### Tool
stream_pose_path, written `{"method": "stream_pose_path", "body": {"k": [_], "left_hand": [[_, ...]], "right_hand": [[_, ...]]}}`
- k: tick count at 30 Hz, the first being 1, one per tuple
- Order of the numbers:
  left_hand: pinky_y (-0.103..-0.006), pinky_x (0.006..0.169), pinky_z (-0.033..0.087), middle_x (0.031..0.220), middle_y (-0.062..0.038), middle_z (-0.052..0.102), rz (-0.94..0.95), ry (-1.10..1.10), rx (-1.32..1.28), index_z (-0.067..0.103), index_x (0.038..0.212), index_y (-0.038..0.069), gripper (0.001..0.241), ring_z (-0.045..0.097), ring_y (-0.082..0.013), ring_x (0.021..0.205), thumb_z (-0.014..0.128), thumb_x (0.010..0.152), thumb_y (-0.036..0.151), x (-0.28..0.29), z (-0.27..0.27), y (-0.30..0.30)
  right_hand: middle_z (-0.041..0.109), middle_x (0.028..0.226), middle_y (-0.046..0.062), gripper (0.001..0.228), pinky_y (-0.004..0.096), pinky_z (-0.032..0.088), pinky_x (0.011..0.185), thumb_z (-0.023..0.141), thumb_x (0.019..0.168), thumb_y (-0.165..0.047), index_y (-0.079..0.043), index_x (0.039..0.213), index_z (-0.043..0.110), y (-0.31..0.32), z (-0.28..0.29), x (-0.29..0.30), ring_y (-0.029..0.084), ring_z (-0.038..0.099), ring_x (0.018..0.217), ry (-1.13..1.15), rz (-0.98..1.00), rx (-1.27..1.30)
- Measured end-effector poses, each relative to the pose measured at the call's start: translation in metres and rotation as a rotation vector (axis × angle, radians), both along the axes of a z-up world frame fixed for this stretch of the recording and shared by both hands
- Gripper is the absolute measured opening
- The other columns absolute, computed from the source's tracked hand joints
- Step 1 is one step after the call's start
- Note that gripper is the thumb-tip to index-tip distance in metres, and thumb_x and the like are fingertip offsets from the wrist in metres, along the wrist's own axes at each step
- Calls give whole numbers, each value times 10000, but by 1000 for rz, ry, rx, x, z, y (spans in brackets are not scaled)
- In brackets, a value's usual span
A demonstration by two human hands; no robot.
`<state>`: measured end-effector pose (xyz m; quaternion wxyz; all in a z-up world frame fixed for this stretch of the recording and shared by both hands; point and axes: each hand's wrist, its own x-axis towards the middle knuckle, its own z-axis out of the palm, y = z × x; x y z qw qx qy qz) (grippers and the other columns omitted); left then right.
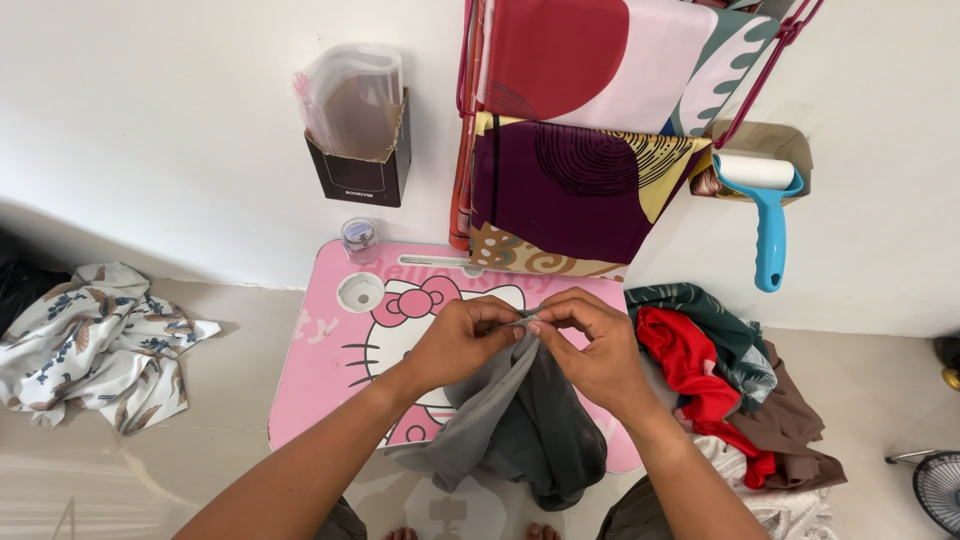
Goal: The person folds a green piece of clothing and places it into a clear plastic bag, sealing it. They then pick up a grey piece of clothing, unfold it, and fold it neatly on the table.
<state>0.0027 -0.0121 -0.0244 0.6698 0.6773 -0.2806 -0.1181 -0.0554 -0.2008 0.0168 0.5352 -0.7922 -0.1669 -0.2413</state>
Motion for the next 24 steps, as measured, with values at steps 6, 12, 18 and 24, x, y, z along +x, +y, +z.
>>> {"method": "stream_pose_path", "body": {"k": [6,12,18,24], "left_hand": [[-340,828,572,987,-138,761,-24,-70,-46,794,969,-14,123,697,-187,937,755,853,-10,-6,0,3],[-268,713,594,949,-121,726,-63,-52,-75,773,935,-29,122,715,-152,792,798,816,-23,-18,7,8],[-226,667,600,948,-114,667,-101,19,-168,743,940,-49,143,730,-144,767,816,840,22,-52,46,26],[-200,533,579,891,-89,641,-52,154,-228,718,1024,-77,142,709,-131,657,731,906,1,-82,66,42]], "right_hand": [[735,815,124,95,317,636,685,792,798,84,30,872,770,-1,8,-11,173,741,740,-42,81,3],[751,818,125,116,324,646,681,799,777,98,16,856,781,5,22,-28,185,757,726,-77,110,-1],[758,816,144,107,331,642,676,785,764,116,29,827,776,9,43,-52,200,762,733,-140,118,-30],[778,830,165,112,346,641,686,790,742,127,38,809,777,14,71,-82,213,770,747,-143,172,-46]]}}
